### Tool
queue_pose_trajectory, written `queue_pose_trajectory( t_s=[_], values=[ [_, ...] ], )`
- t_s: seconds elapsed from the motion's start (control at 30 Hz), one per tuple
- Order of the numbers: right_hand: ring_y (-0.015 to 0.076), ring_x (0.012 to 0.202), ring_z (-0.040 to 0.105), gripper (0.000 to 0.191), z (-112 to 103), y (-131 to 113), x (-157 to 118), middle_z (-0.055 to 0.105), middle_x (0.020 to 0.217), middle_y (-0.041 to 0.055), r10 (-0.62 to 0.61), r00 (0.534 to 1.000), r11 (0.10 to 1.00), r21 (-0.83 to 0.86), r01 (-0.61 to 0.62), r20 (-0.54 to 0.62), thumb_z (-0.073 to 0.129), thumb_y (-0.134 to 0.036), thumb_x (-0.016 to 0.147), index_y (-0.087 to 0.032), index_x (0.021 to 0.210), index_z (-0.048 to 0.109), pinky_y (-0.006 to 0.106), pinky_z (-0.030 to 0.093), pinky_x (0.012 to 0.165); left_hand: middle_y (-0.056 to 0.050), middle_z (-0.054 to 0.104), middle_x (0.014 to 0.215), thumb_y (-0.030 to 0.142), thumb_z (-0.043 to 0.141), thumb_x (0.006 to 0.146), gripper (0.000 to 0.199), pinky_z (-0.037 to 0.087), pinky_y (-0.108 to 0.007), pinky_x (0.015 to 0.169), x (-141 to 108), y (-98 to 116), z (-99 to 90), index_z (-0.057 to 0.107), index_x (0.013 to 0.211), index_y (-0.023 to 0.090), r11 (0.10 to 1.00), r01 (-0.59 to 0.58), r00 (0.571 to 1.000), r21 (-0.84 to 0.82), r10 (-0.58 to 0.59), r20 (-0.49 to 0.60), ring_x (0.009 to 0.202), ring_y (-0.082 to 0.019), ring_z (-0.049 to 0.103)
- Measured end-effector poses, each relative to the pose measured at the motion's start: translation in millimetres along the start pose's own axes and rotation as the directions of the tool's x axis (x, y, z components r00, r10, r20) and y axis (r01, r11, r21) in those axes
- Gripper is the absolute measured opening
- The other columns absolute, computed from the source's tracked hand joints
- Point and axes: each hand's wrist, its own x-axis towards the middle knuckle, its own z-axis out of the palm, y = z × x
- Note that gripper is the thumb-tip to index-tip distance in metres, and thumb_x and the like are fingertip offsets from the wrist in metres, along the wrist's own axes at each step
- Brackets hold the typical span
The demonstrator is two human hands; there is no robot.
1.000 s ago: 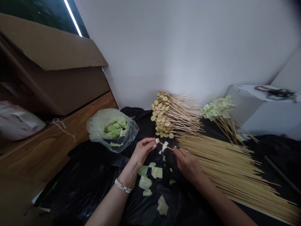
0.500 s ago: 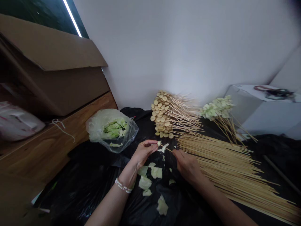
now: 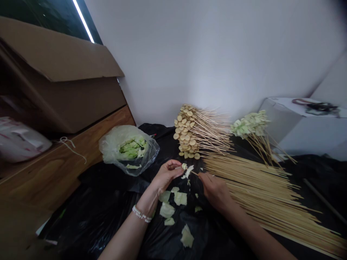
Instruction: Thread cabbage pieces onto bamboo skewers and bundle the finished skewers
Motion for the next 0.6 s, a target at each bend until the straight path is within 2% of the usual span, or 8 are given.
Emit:
queue_pose_trajectory(
  t_s=[0.3, 0.37, 0.47, 0.6],
  values=[
    [0.0159, 0.066, 0.051, 0.027, -2.9, -1.2, 1.7, 0.057, 0.07, 0.0039, -0.002, 1.0, 0.999, 0.032, 0.003, -0.008, 0.039, -0.009, 0.091, -0.017, 0.081, 0.063, 0.028, 0.032, 0.061, 0.0, 0.067, 0.078, 0.019, 0.089, 0.052, 0.04, 0.052, -0.022, 0.072, -0.6, -3.1, 0.1, 0.064, 0.083, 0.013, 0.997, -0.003, 1.0, 0.083, 0.001, 0.021, 0.07, -0.01, 0.063],
    [0.0156, 0.066, 0.051, 0.026, -1.8, -0.1, 1.7, 0.057, 0.07, 0.0037, 0.002, 1.0, 1.0, 0.029, -0.002, -0.011, 0.04, -0.01, 0.092, -0.016, 0.082, 0.063, 0.028, 0.032, 0.061, -0.001, 0.068, 0.079, 0.018, 0.088, 0.054, 0.04, 0.053, -0.023, 0.074, -1.0, -1.3, 0.5, 0.065, 0.086, 0.012, 0.998, 0.008, 1.0, 0.064, -0.009, 0.022, 0.072, -0.01, 0.064],
    [0.0153, 0.066, 0.052, 0.023, -1.2, 2.4, 1.8, 0.058, 0.07, 0.0032, 0.026, 0.999, 1.0, -0.004, -0.026, -0.035, 0.041, -0.011, 0.092, -0.016, 0.086, 0.063, 0.027, 0.032, 0.061, -0.006, 0.071, 0.088, 0.019, 0.084, 0.063, 0.038, 0.054, -0.025, 0.078, -1.7, 4.0, 0.3, 0.066, 0.096, 0.012, 1.0, 0.02, 0.999, -0.001, -0.02, 0.045, 0.077, -0.012, 0.066],
    [0.0151, 0.07, 0.055, 0.02, -3.3, 5.1, 2.1, 0.061, 0.074, 0.0038, 0.043, 0.997, 0.999, -0.02, -0.045, -0.063, 0.044, -0.01, 0.092, -0.016, 0.092, 0.063, 0.027, 0.033, 0.063, -0.012, 0.07, 0.106, 0.009, 0.074, 0.072, 0.035, 0.051, -0.028, 0.092, -1.3, 8.8, -2.1, 0.065, 0.106, 0.011, 0.996, 0.01, 0.998, -0.094, -0.003, 0.067, 0.097, -0.017, 0.066]
  ],
)
